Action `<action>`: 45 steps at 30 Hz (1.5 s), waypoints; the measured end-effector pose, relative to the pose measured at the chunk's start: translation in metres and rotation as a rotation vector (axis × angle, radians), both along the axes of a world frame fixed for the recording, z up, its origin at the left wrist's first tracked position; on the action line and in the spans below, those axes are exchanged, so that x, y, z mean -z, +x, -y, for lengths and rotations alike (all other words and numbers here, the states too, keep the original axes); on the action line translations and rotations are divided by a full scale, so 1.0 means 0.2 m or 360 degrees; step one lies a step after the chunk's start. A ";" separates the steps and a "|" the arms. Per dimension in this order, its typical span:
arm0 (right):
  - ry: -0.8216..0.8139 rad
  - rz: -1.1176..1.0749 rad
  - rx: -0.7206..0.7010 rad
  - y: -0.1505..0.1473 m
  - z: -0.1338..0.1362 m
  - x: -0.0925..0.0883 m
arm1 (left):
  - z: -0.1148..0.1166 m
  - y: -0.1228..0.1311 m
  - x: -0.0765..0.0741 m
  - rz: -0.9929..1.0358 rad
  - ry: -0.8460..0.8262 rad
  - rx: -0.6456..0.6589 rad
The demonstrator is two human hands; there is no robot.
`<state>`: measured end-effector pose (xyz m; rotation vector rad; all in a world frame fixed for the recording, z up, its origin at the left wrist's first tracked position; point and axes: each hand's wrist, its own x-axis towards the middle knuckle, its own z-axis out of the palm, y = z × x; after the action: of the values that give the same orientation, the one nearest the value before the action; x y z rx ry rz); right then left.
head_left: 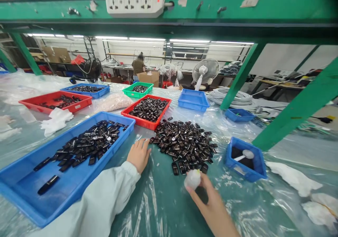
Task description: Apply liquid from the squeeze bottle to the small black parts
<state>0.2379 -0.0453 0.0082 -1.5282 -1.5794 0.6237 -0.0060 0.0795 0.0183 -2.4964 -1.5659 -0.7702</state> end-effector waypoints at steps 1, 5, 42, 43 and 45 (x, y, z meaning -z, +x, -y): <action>-0.0019 0.0018 -0.0015 -0.01 0.00 0.01 | -0.07 0.03 0.00 0.0013 -0.0030 -0.0014; -0.0038 0.0071 0.0002 -0.02 0.01 0.02 | -0.22 0.09 0.00 0.0086 -0.0132 0.0034; -0.0035 0.0016 -0.0335 -0.09 0.12 -0.14 | 0.39 -0.01 0.00 0.0700 -0.0632 0.0707; -0.0035 -0.0036 -0.0361 -0.10 0.13 -0.15 | 0.39 -0.01 -0.01 0.0719 -0.0610 0.0740; -0.0083 -0.0098 -0.0309 -0.11 0.15 -0.15 | 0.39 -0.02 -0.01 0.0749 -0.0573 0.0794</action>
<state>0.2162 -0.0760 0.0373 -1.3894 -1.6880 0.8179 -0.0097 0.0008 0.0207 -3.2165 -1.2803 -1.3244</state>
